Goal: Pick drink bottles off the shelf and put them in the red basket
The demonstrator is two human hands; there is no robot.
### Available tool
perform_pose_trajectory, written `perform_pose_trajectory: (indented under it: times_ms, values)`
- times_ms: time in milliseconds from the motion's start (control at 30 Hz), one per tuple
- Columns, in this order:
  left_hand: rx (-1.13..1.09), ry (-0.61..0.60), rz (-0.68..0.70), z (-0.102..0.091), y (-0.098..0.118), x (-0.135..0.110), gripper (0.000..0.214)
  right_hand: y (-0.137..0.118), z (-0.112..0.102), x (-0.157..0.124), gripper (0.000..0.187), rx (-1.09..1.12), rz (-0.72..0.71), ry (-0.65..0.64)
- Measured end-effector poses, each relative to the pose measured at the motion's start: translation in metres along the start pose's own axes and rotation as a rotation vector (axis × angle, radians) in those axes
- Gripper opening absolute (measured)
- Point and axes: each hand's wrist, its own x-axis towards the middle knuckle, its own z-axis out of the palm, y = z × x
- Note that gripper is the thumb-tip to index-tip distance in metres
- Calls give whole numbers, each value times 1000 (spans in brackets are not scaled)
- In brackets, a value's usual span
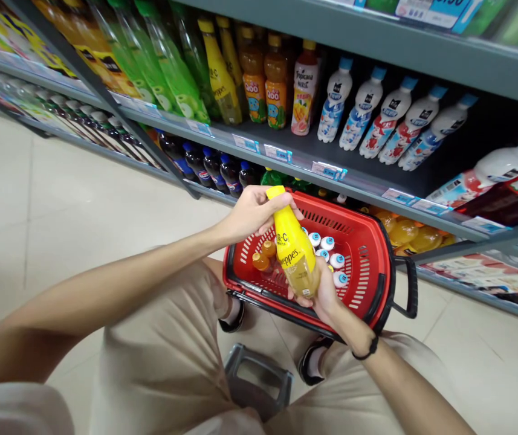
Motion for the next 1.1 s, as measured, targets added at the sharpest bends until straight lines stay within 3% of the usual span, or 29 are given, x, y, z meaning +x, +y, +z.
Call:
perform_pose_trajectory:
  times_ms: [200, 533, 1100]
  values:
    - [36, 2, 20, -1, -6, 0, 53, -2, 0, -2, 58, 3, -3, -69]
    - [35, 0, 24, -2, -9, 2, 49, -2, 2, -2, 59, 15, -14, -78]
    - [18, 21, -38, 0, -13, 3, 55, 0, -1, -3, 48, 44, -6, 0]
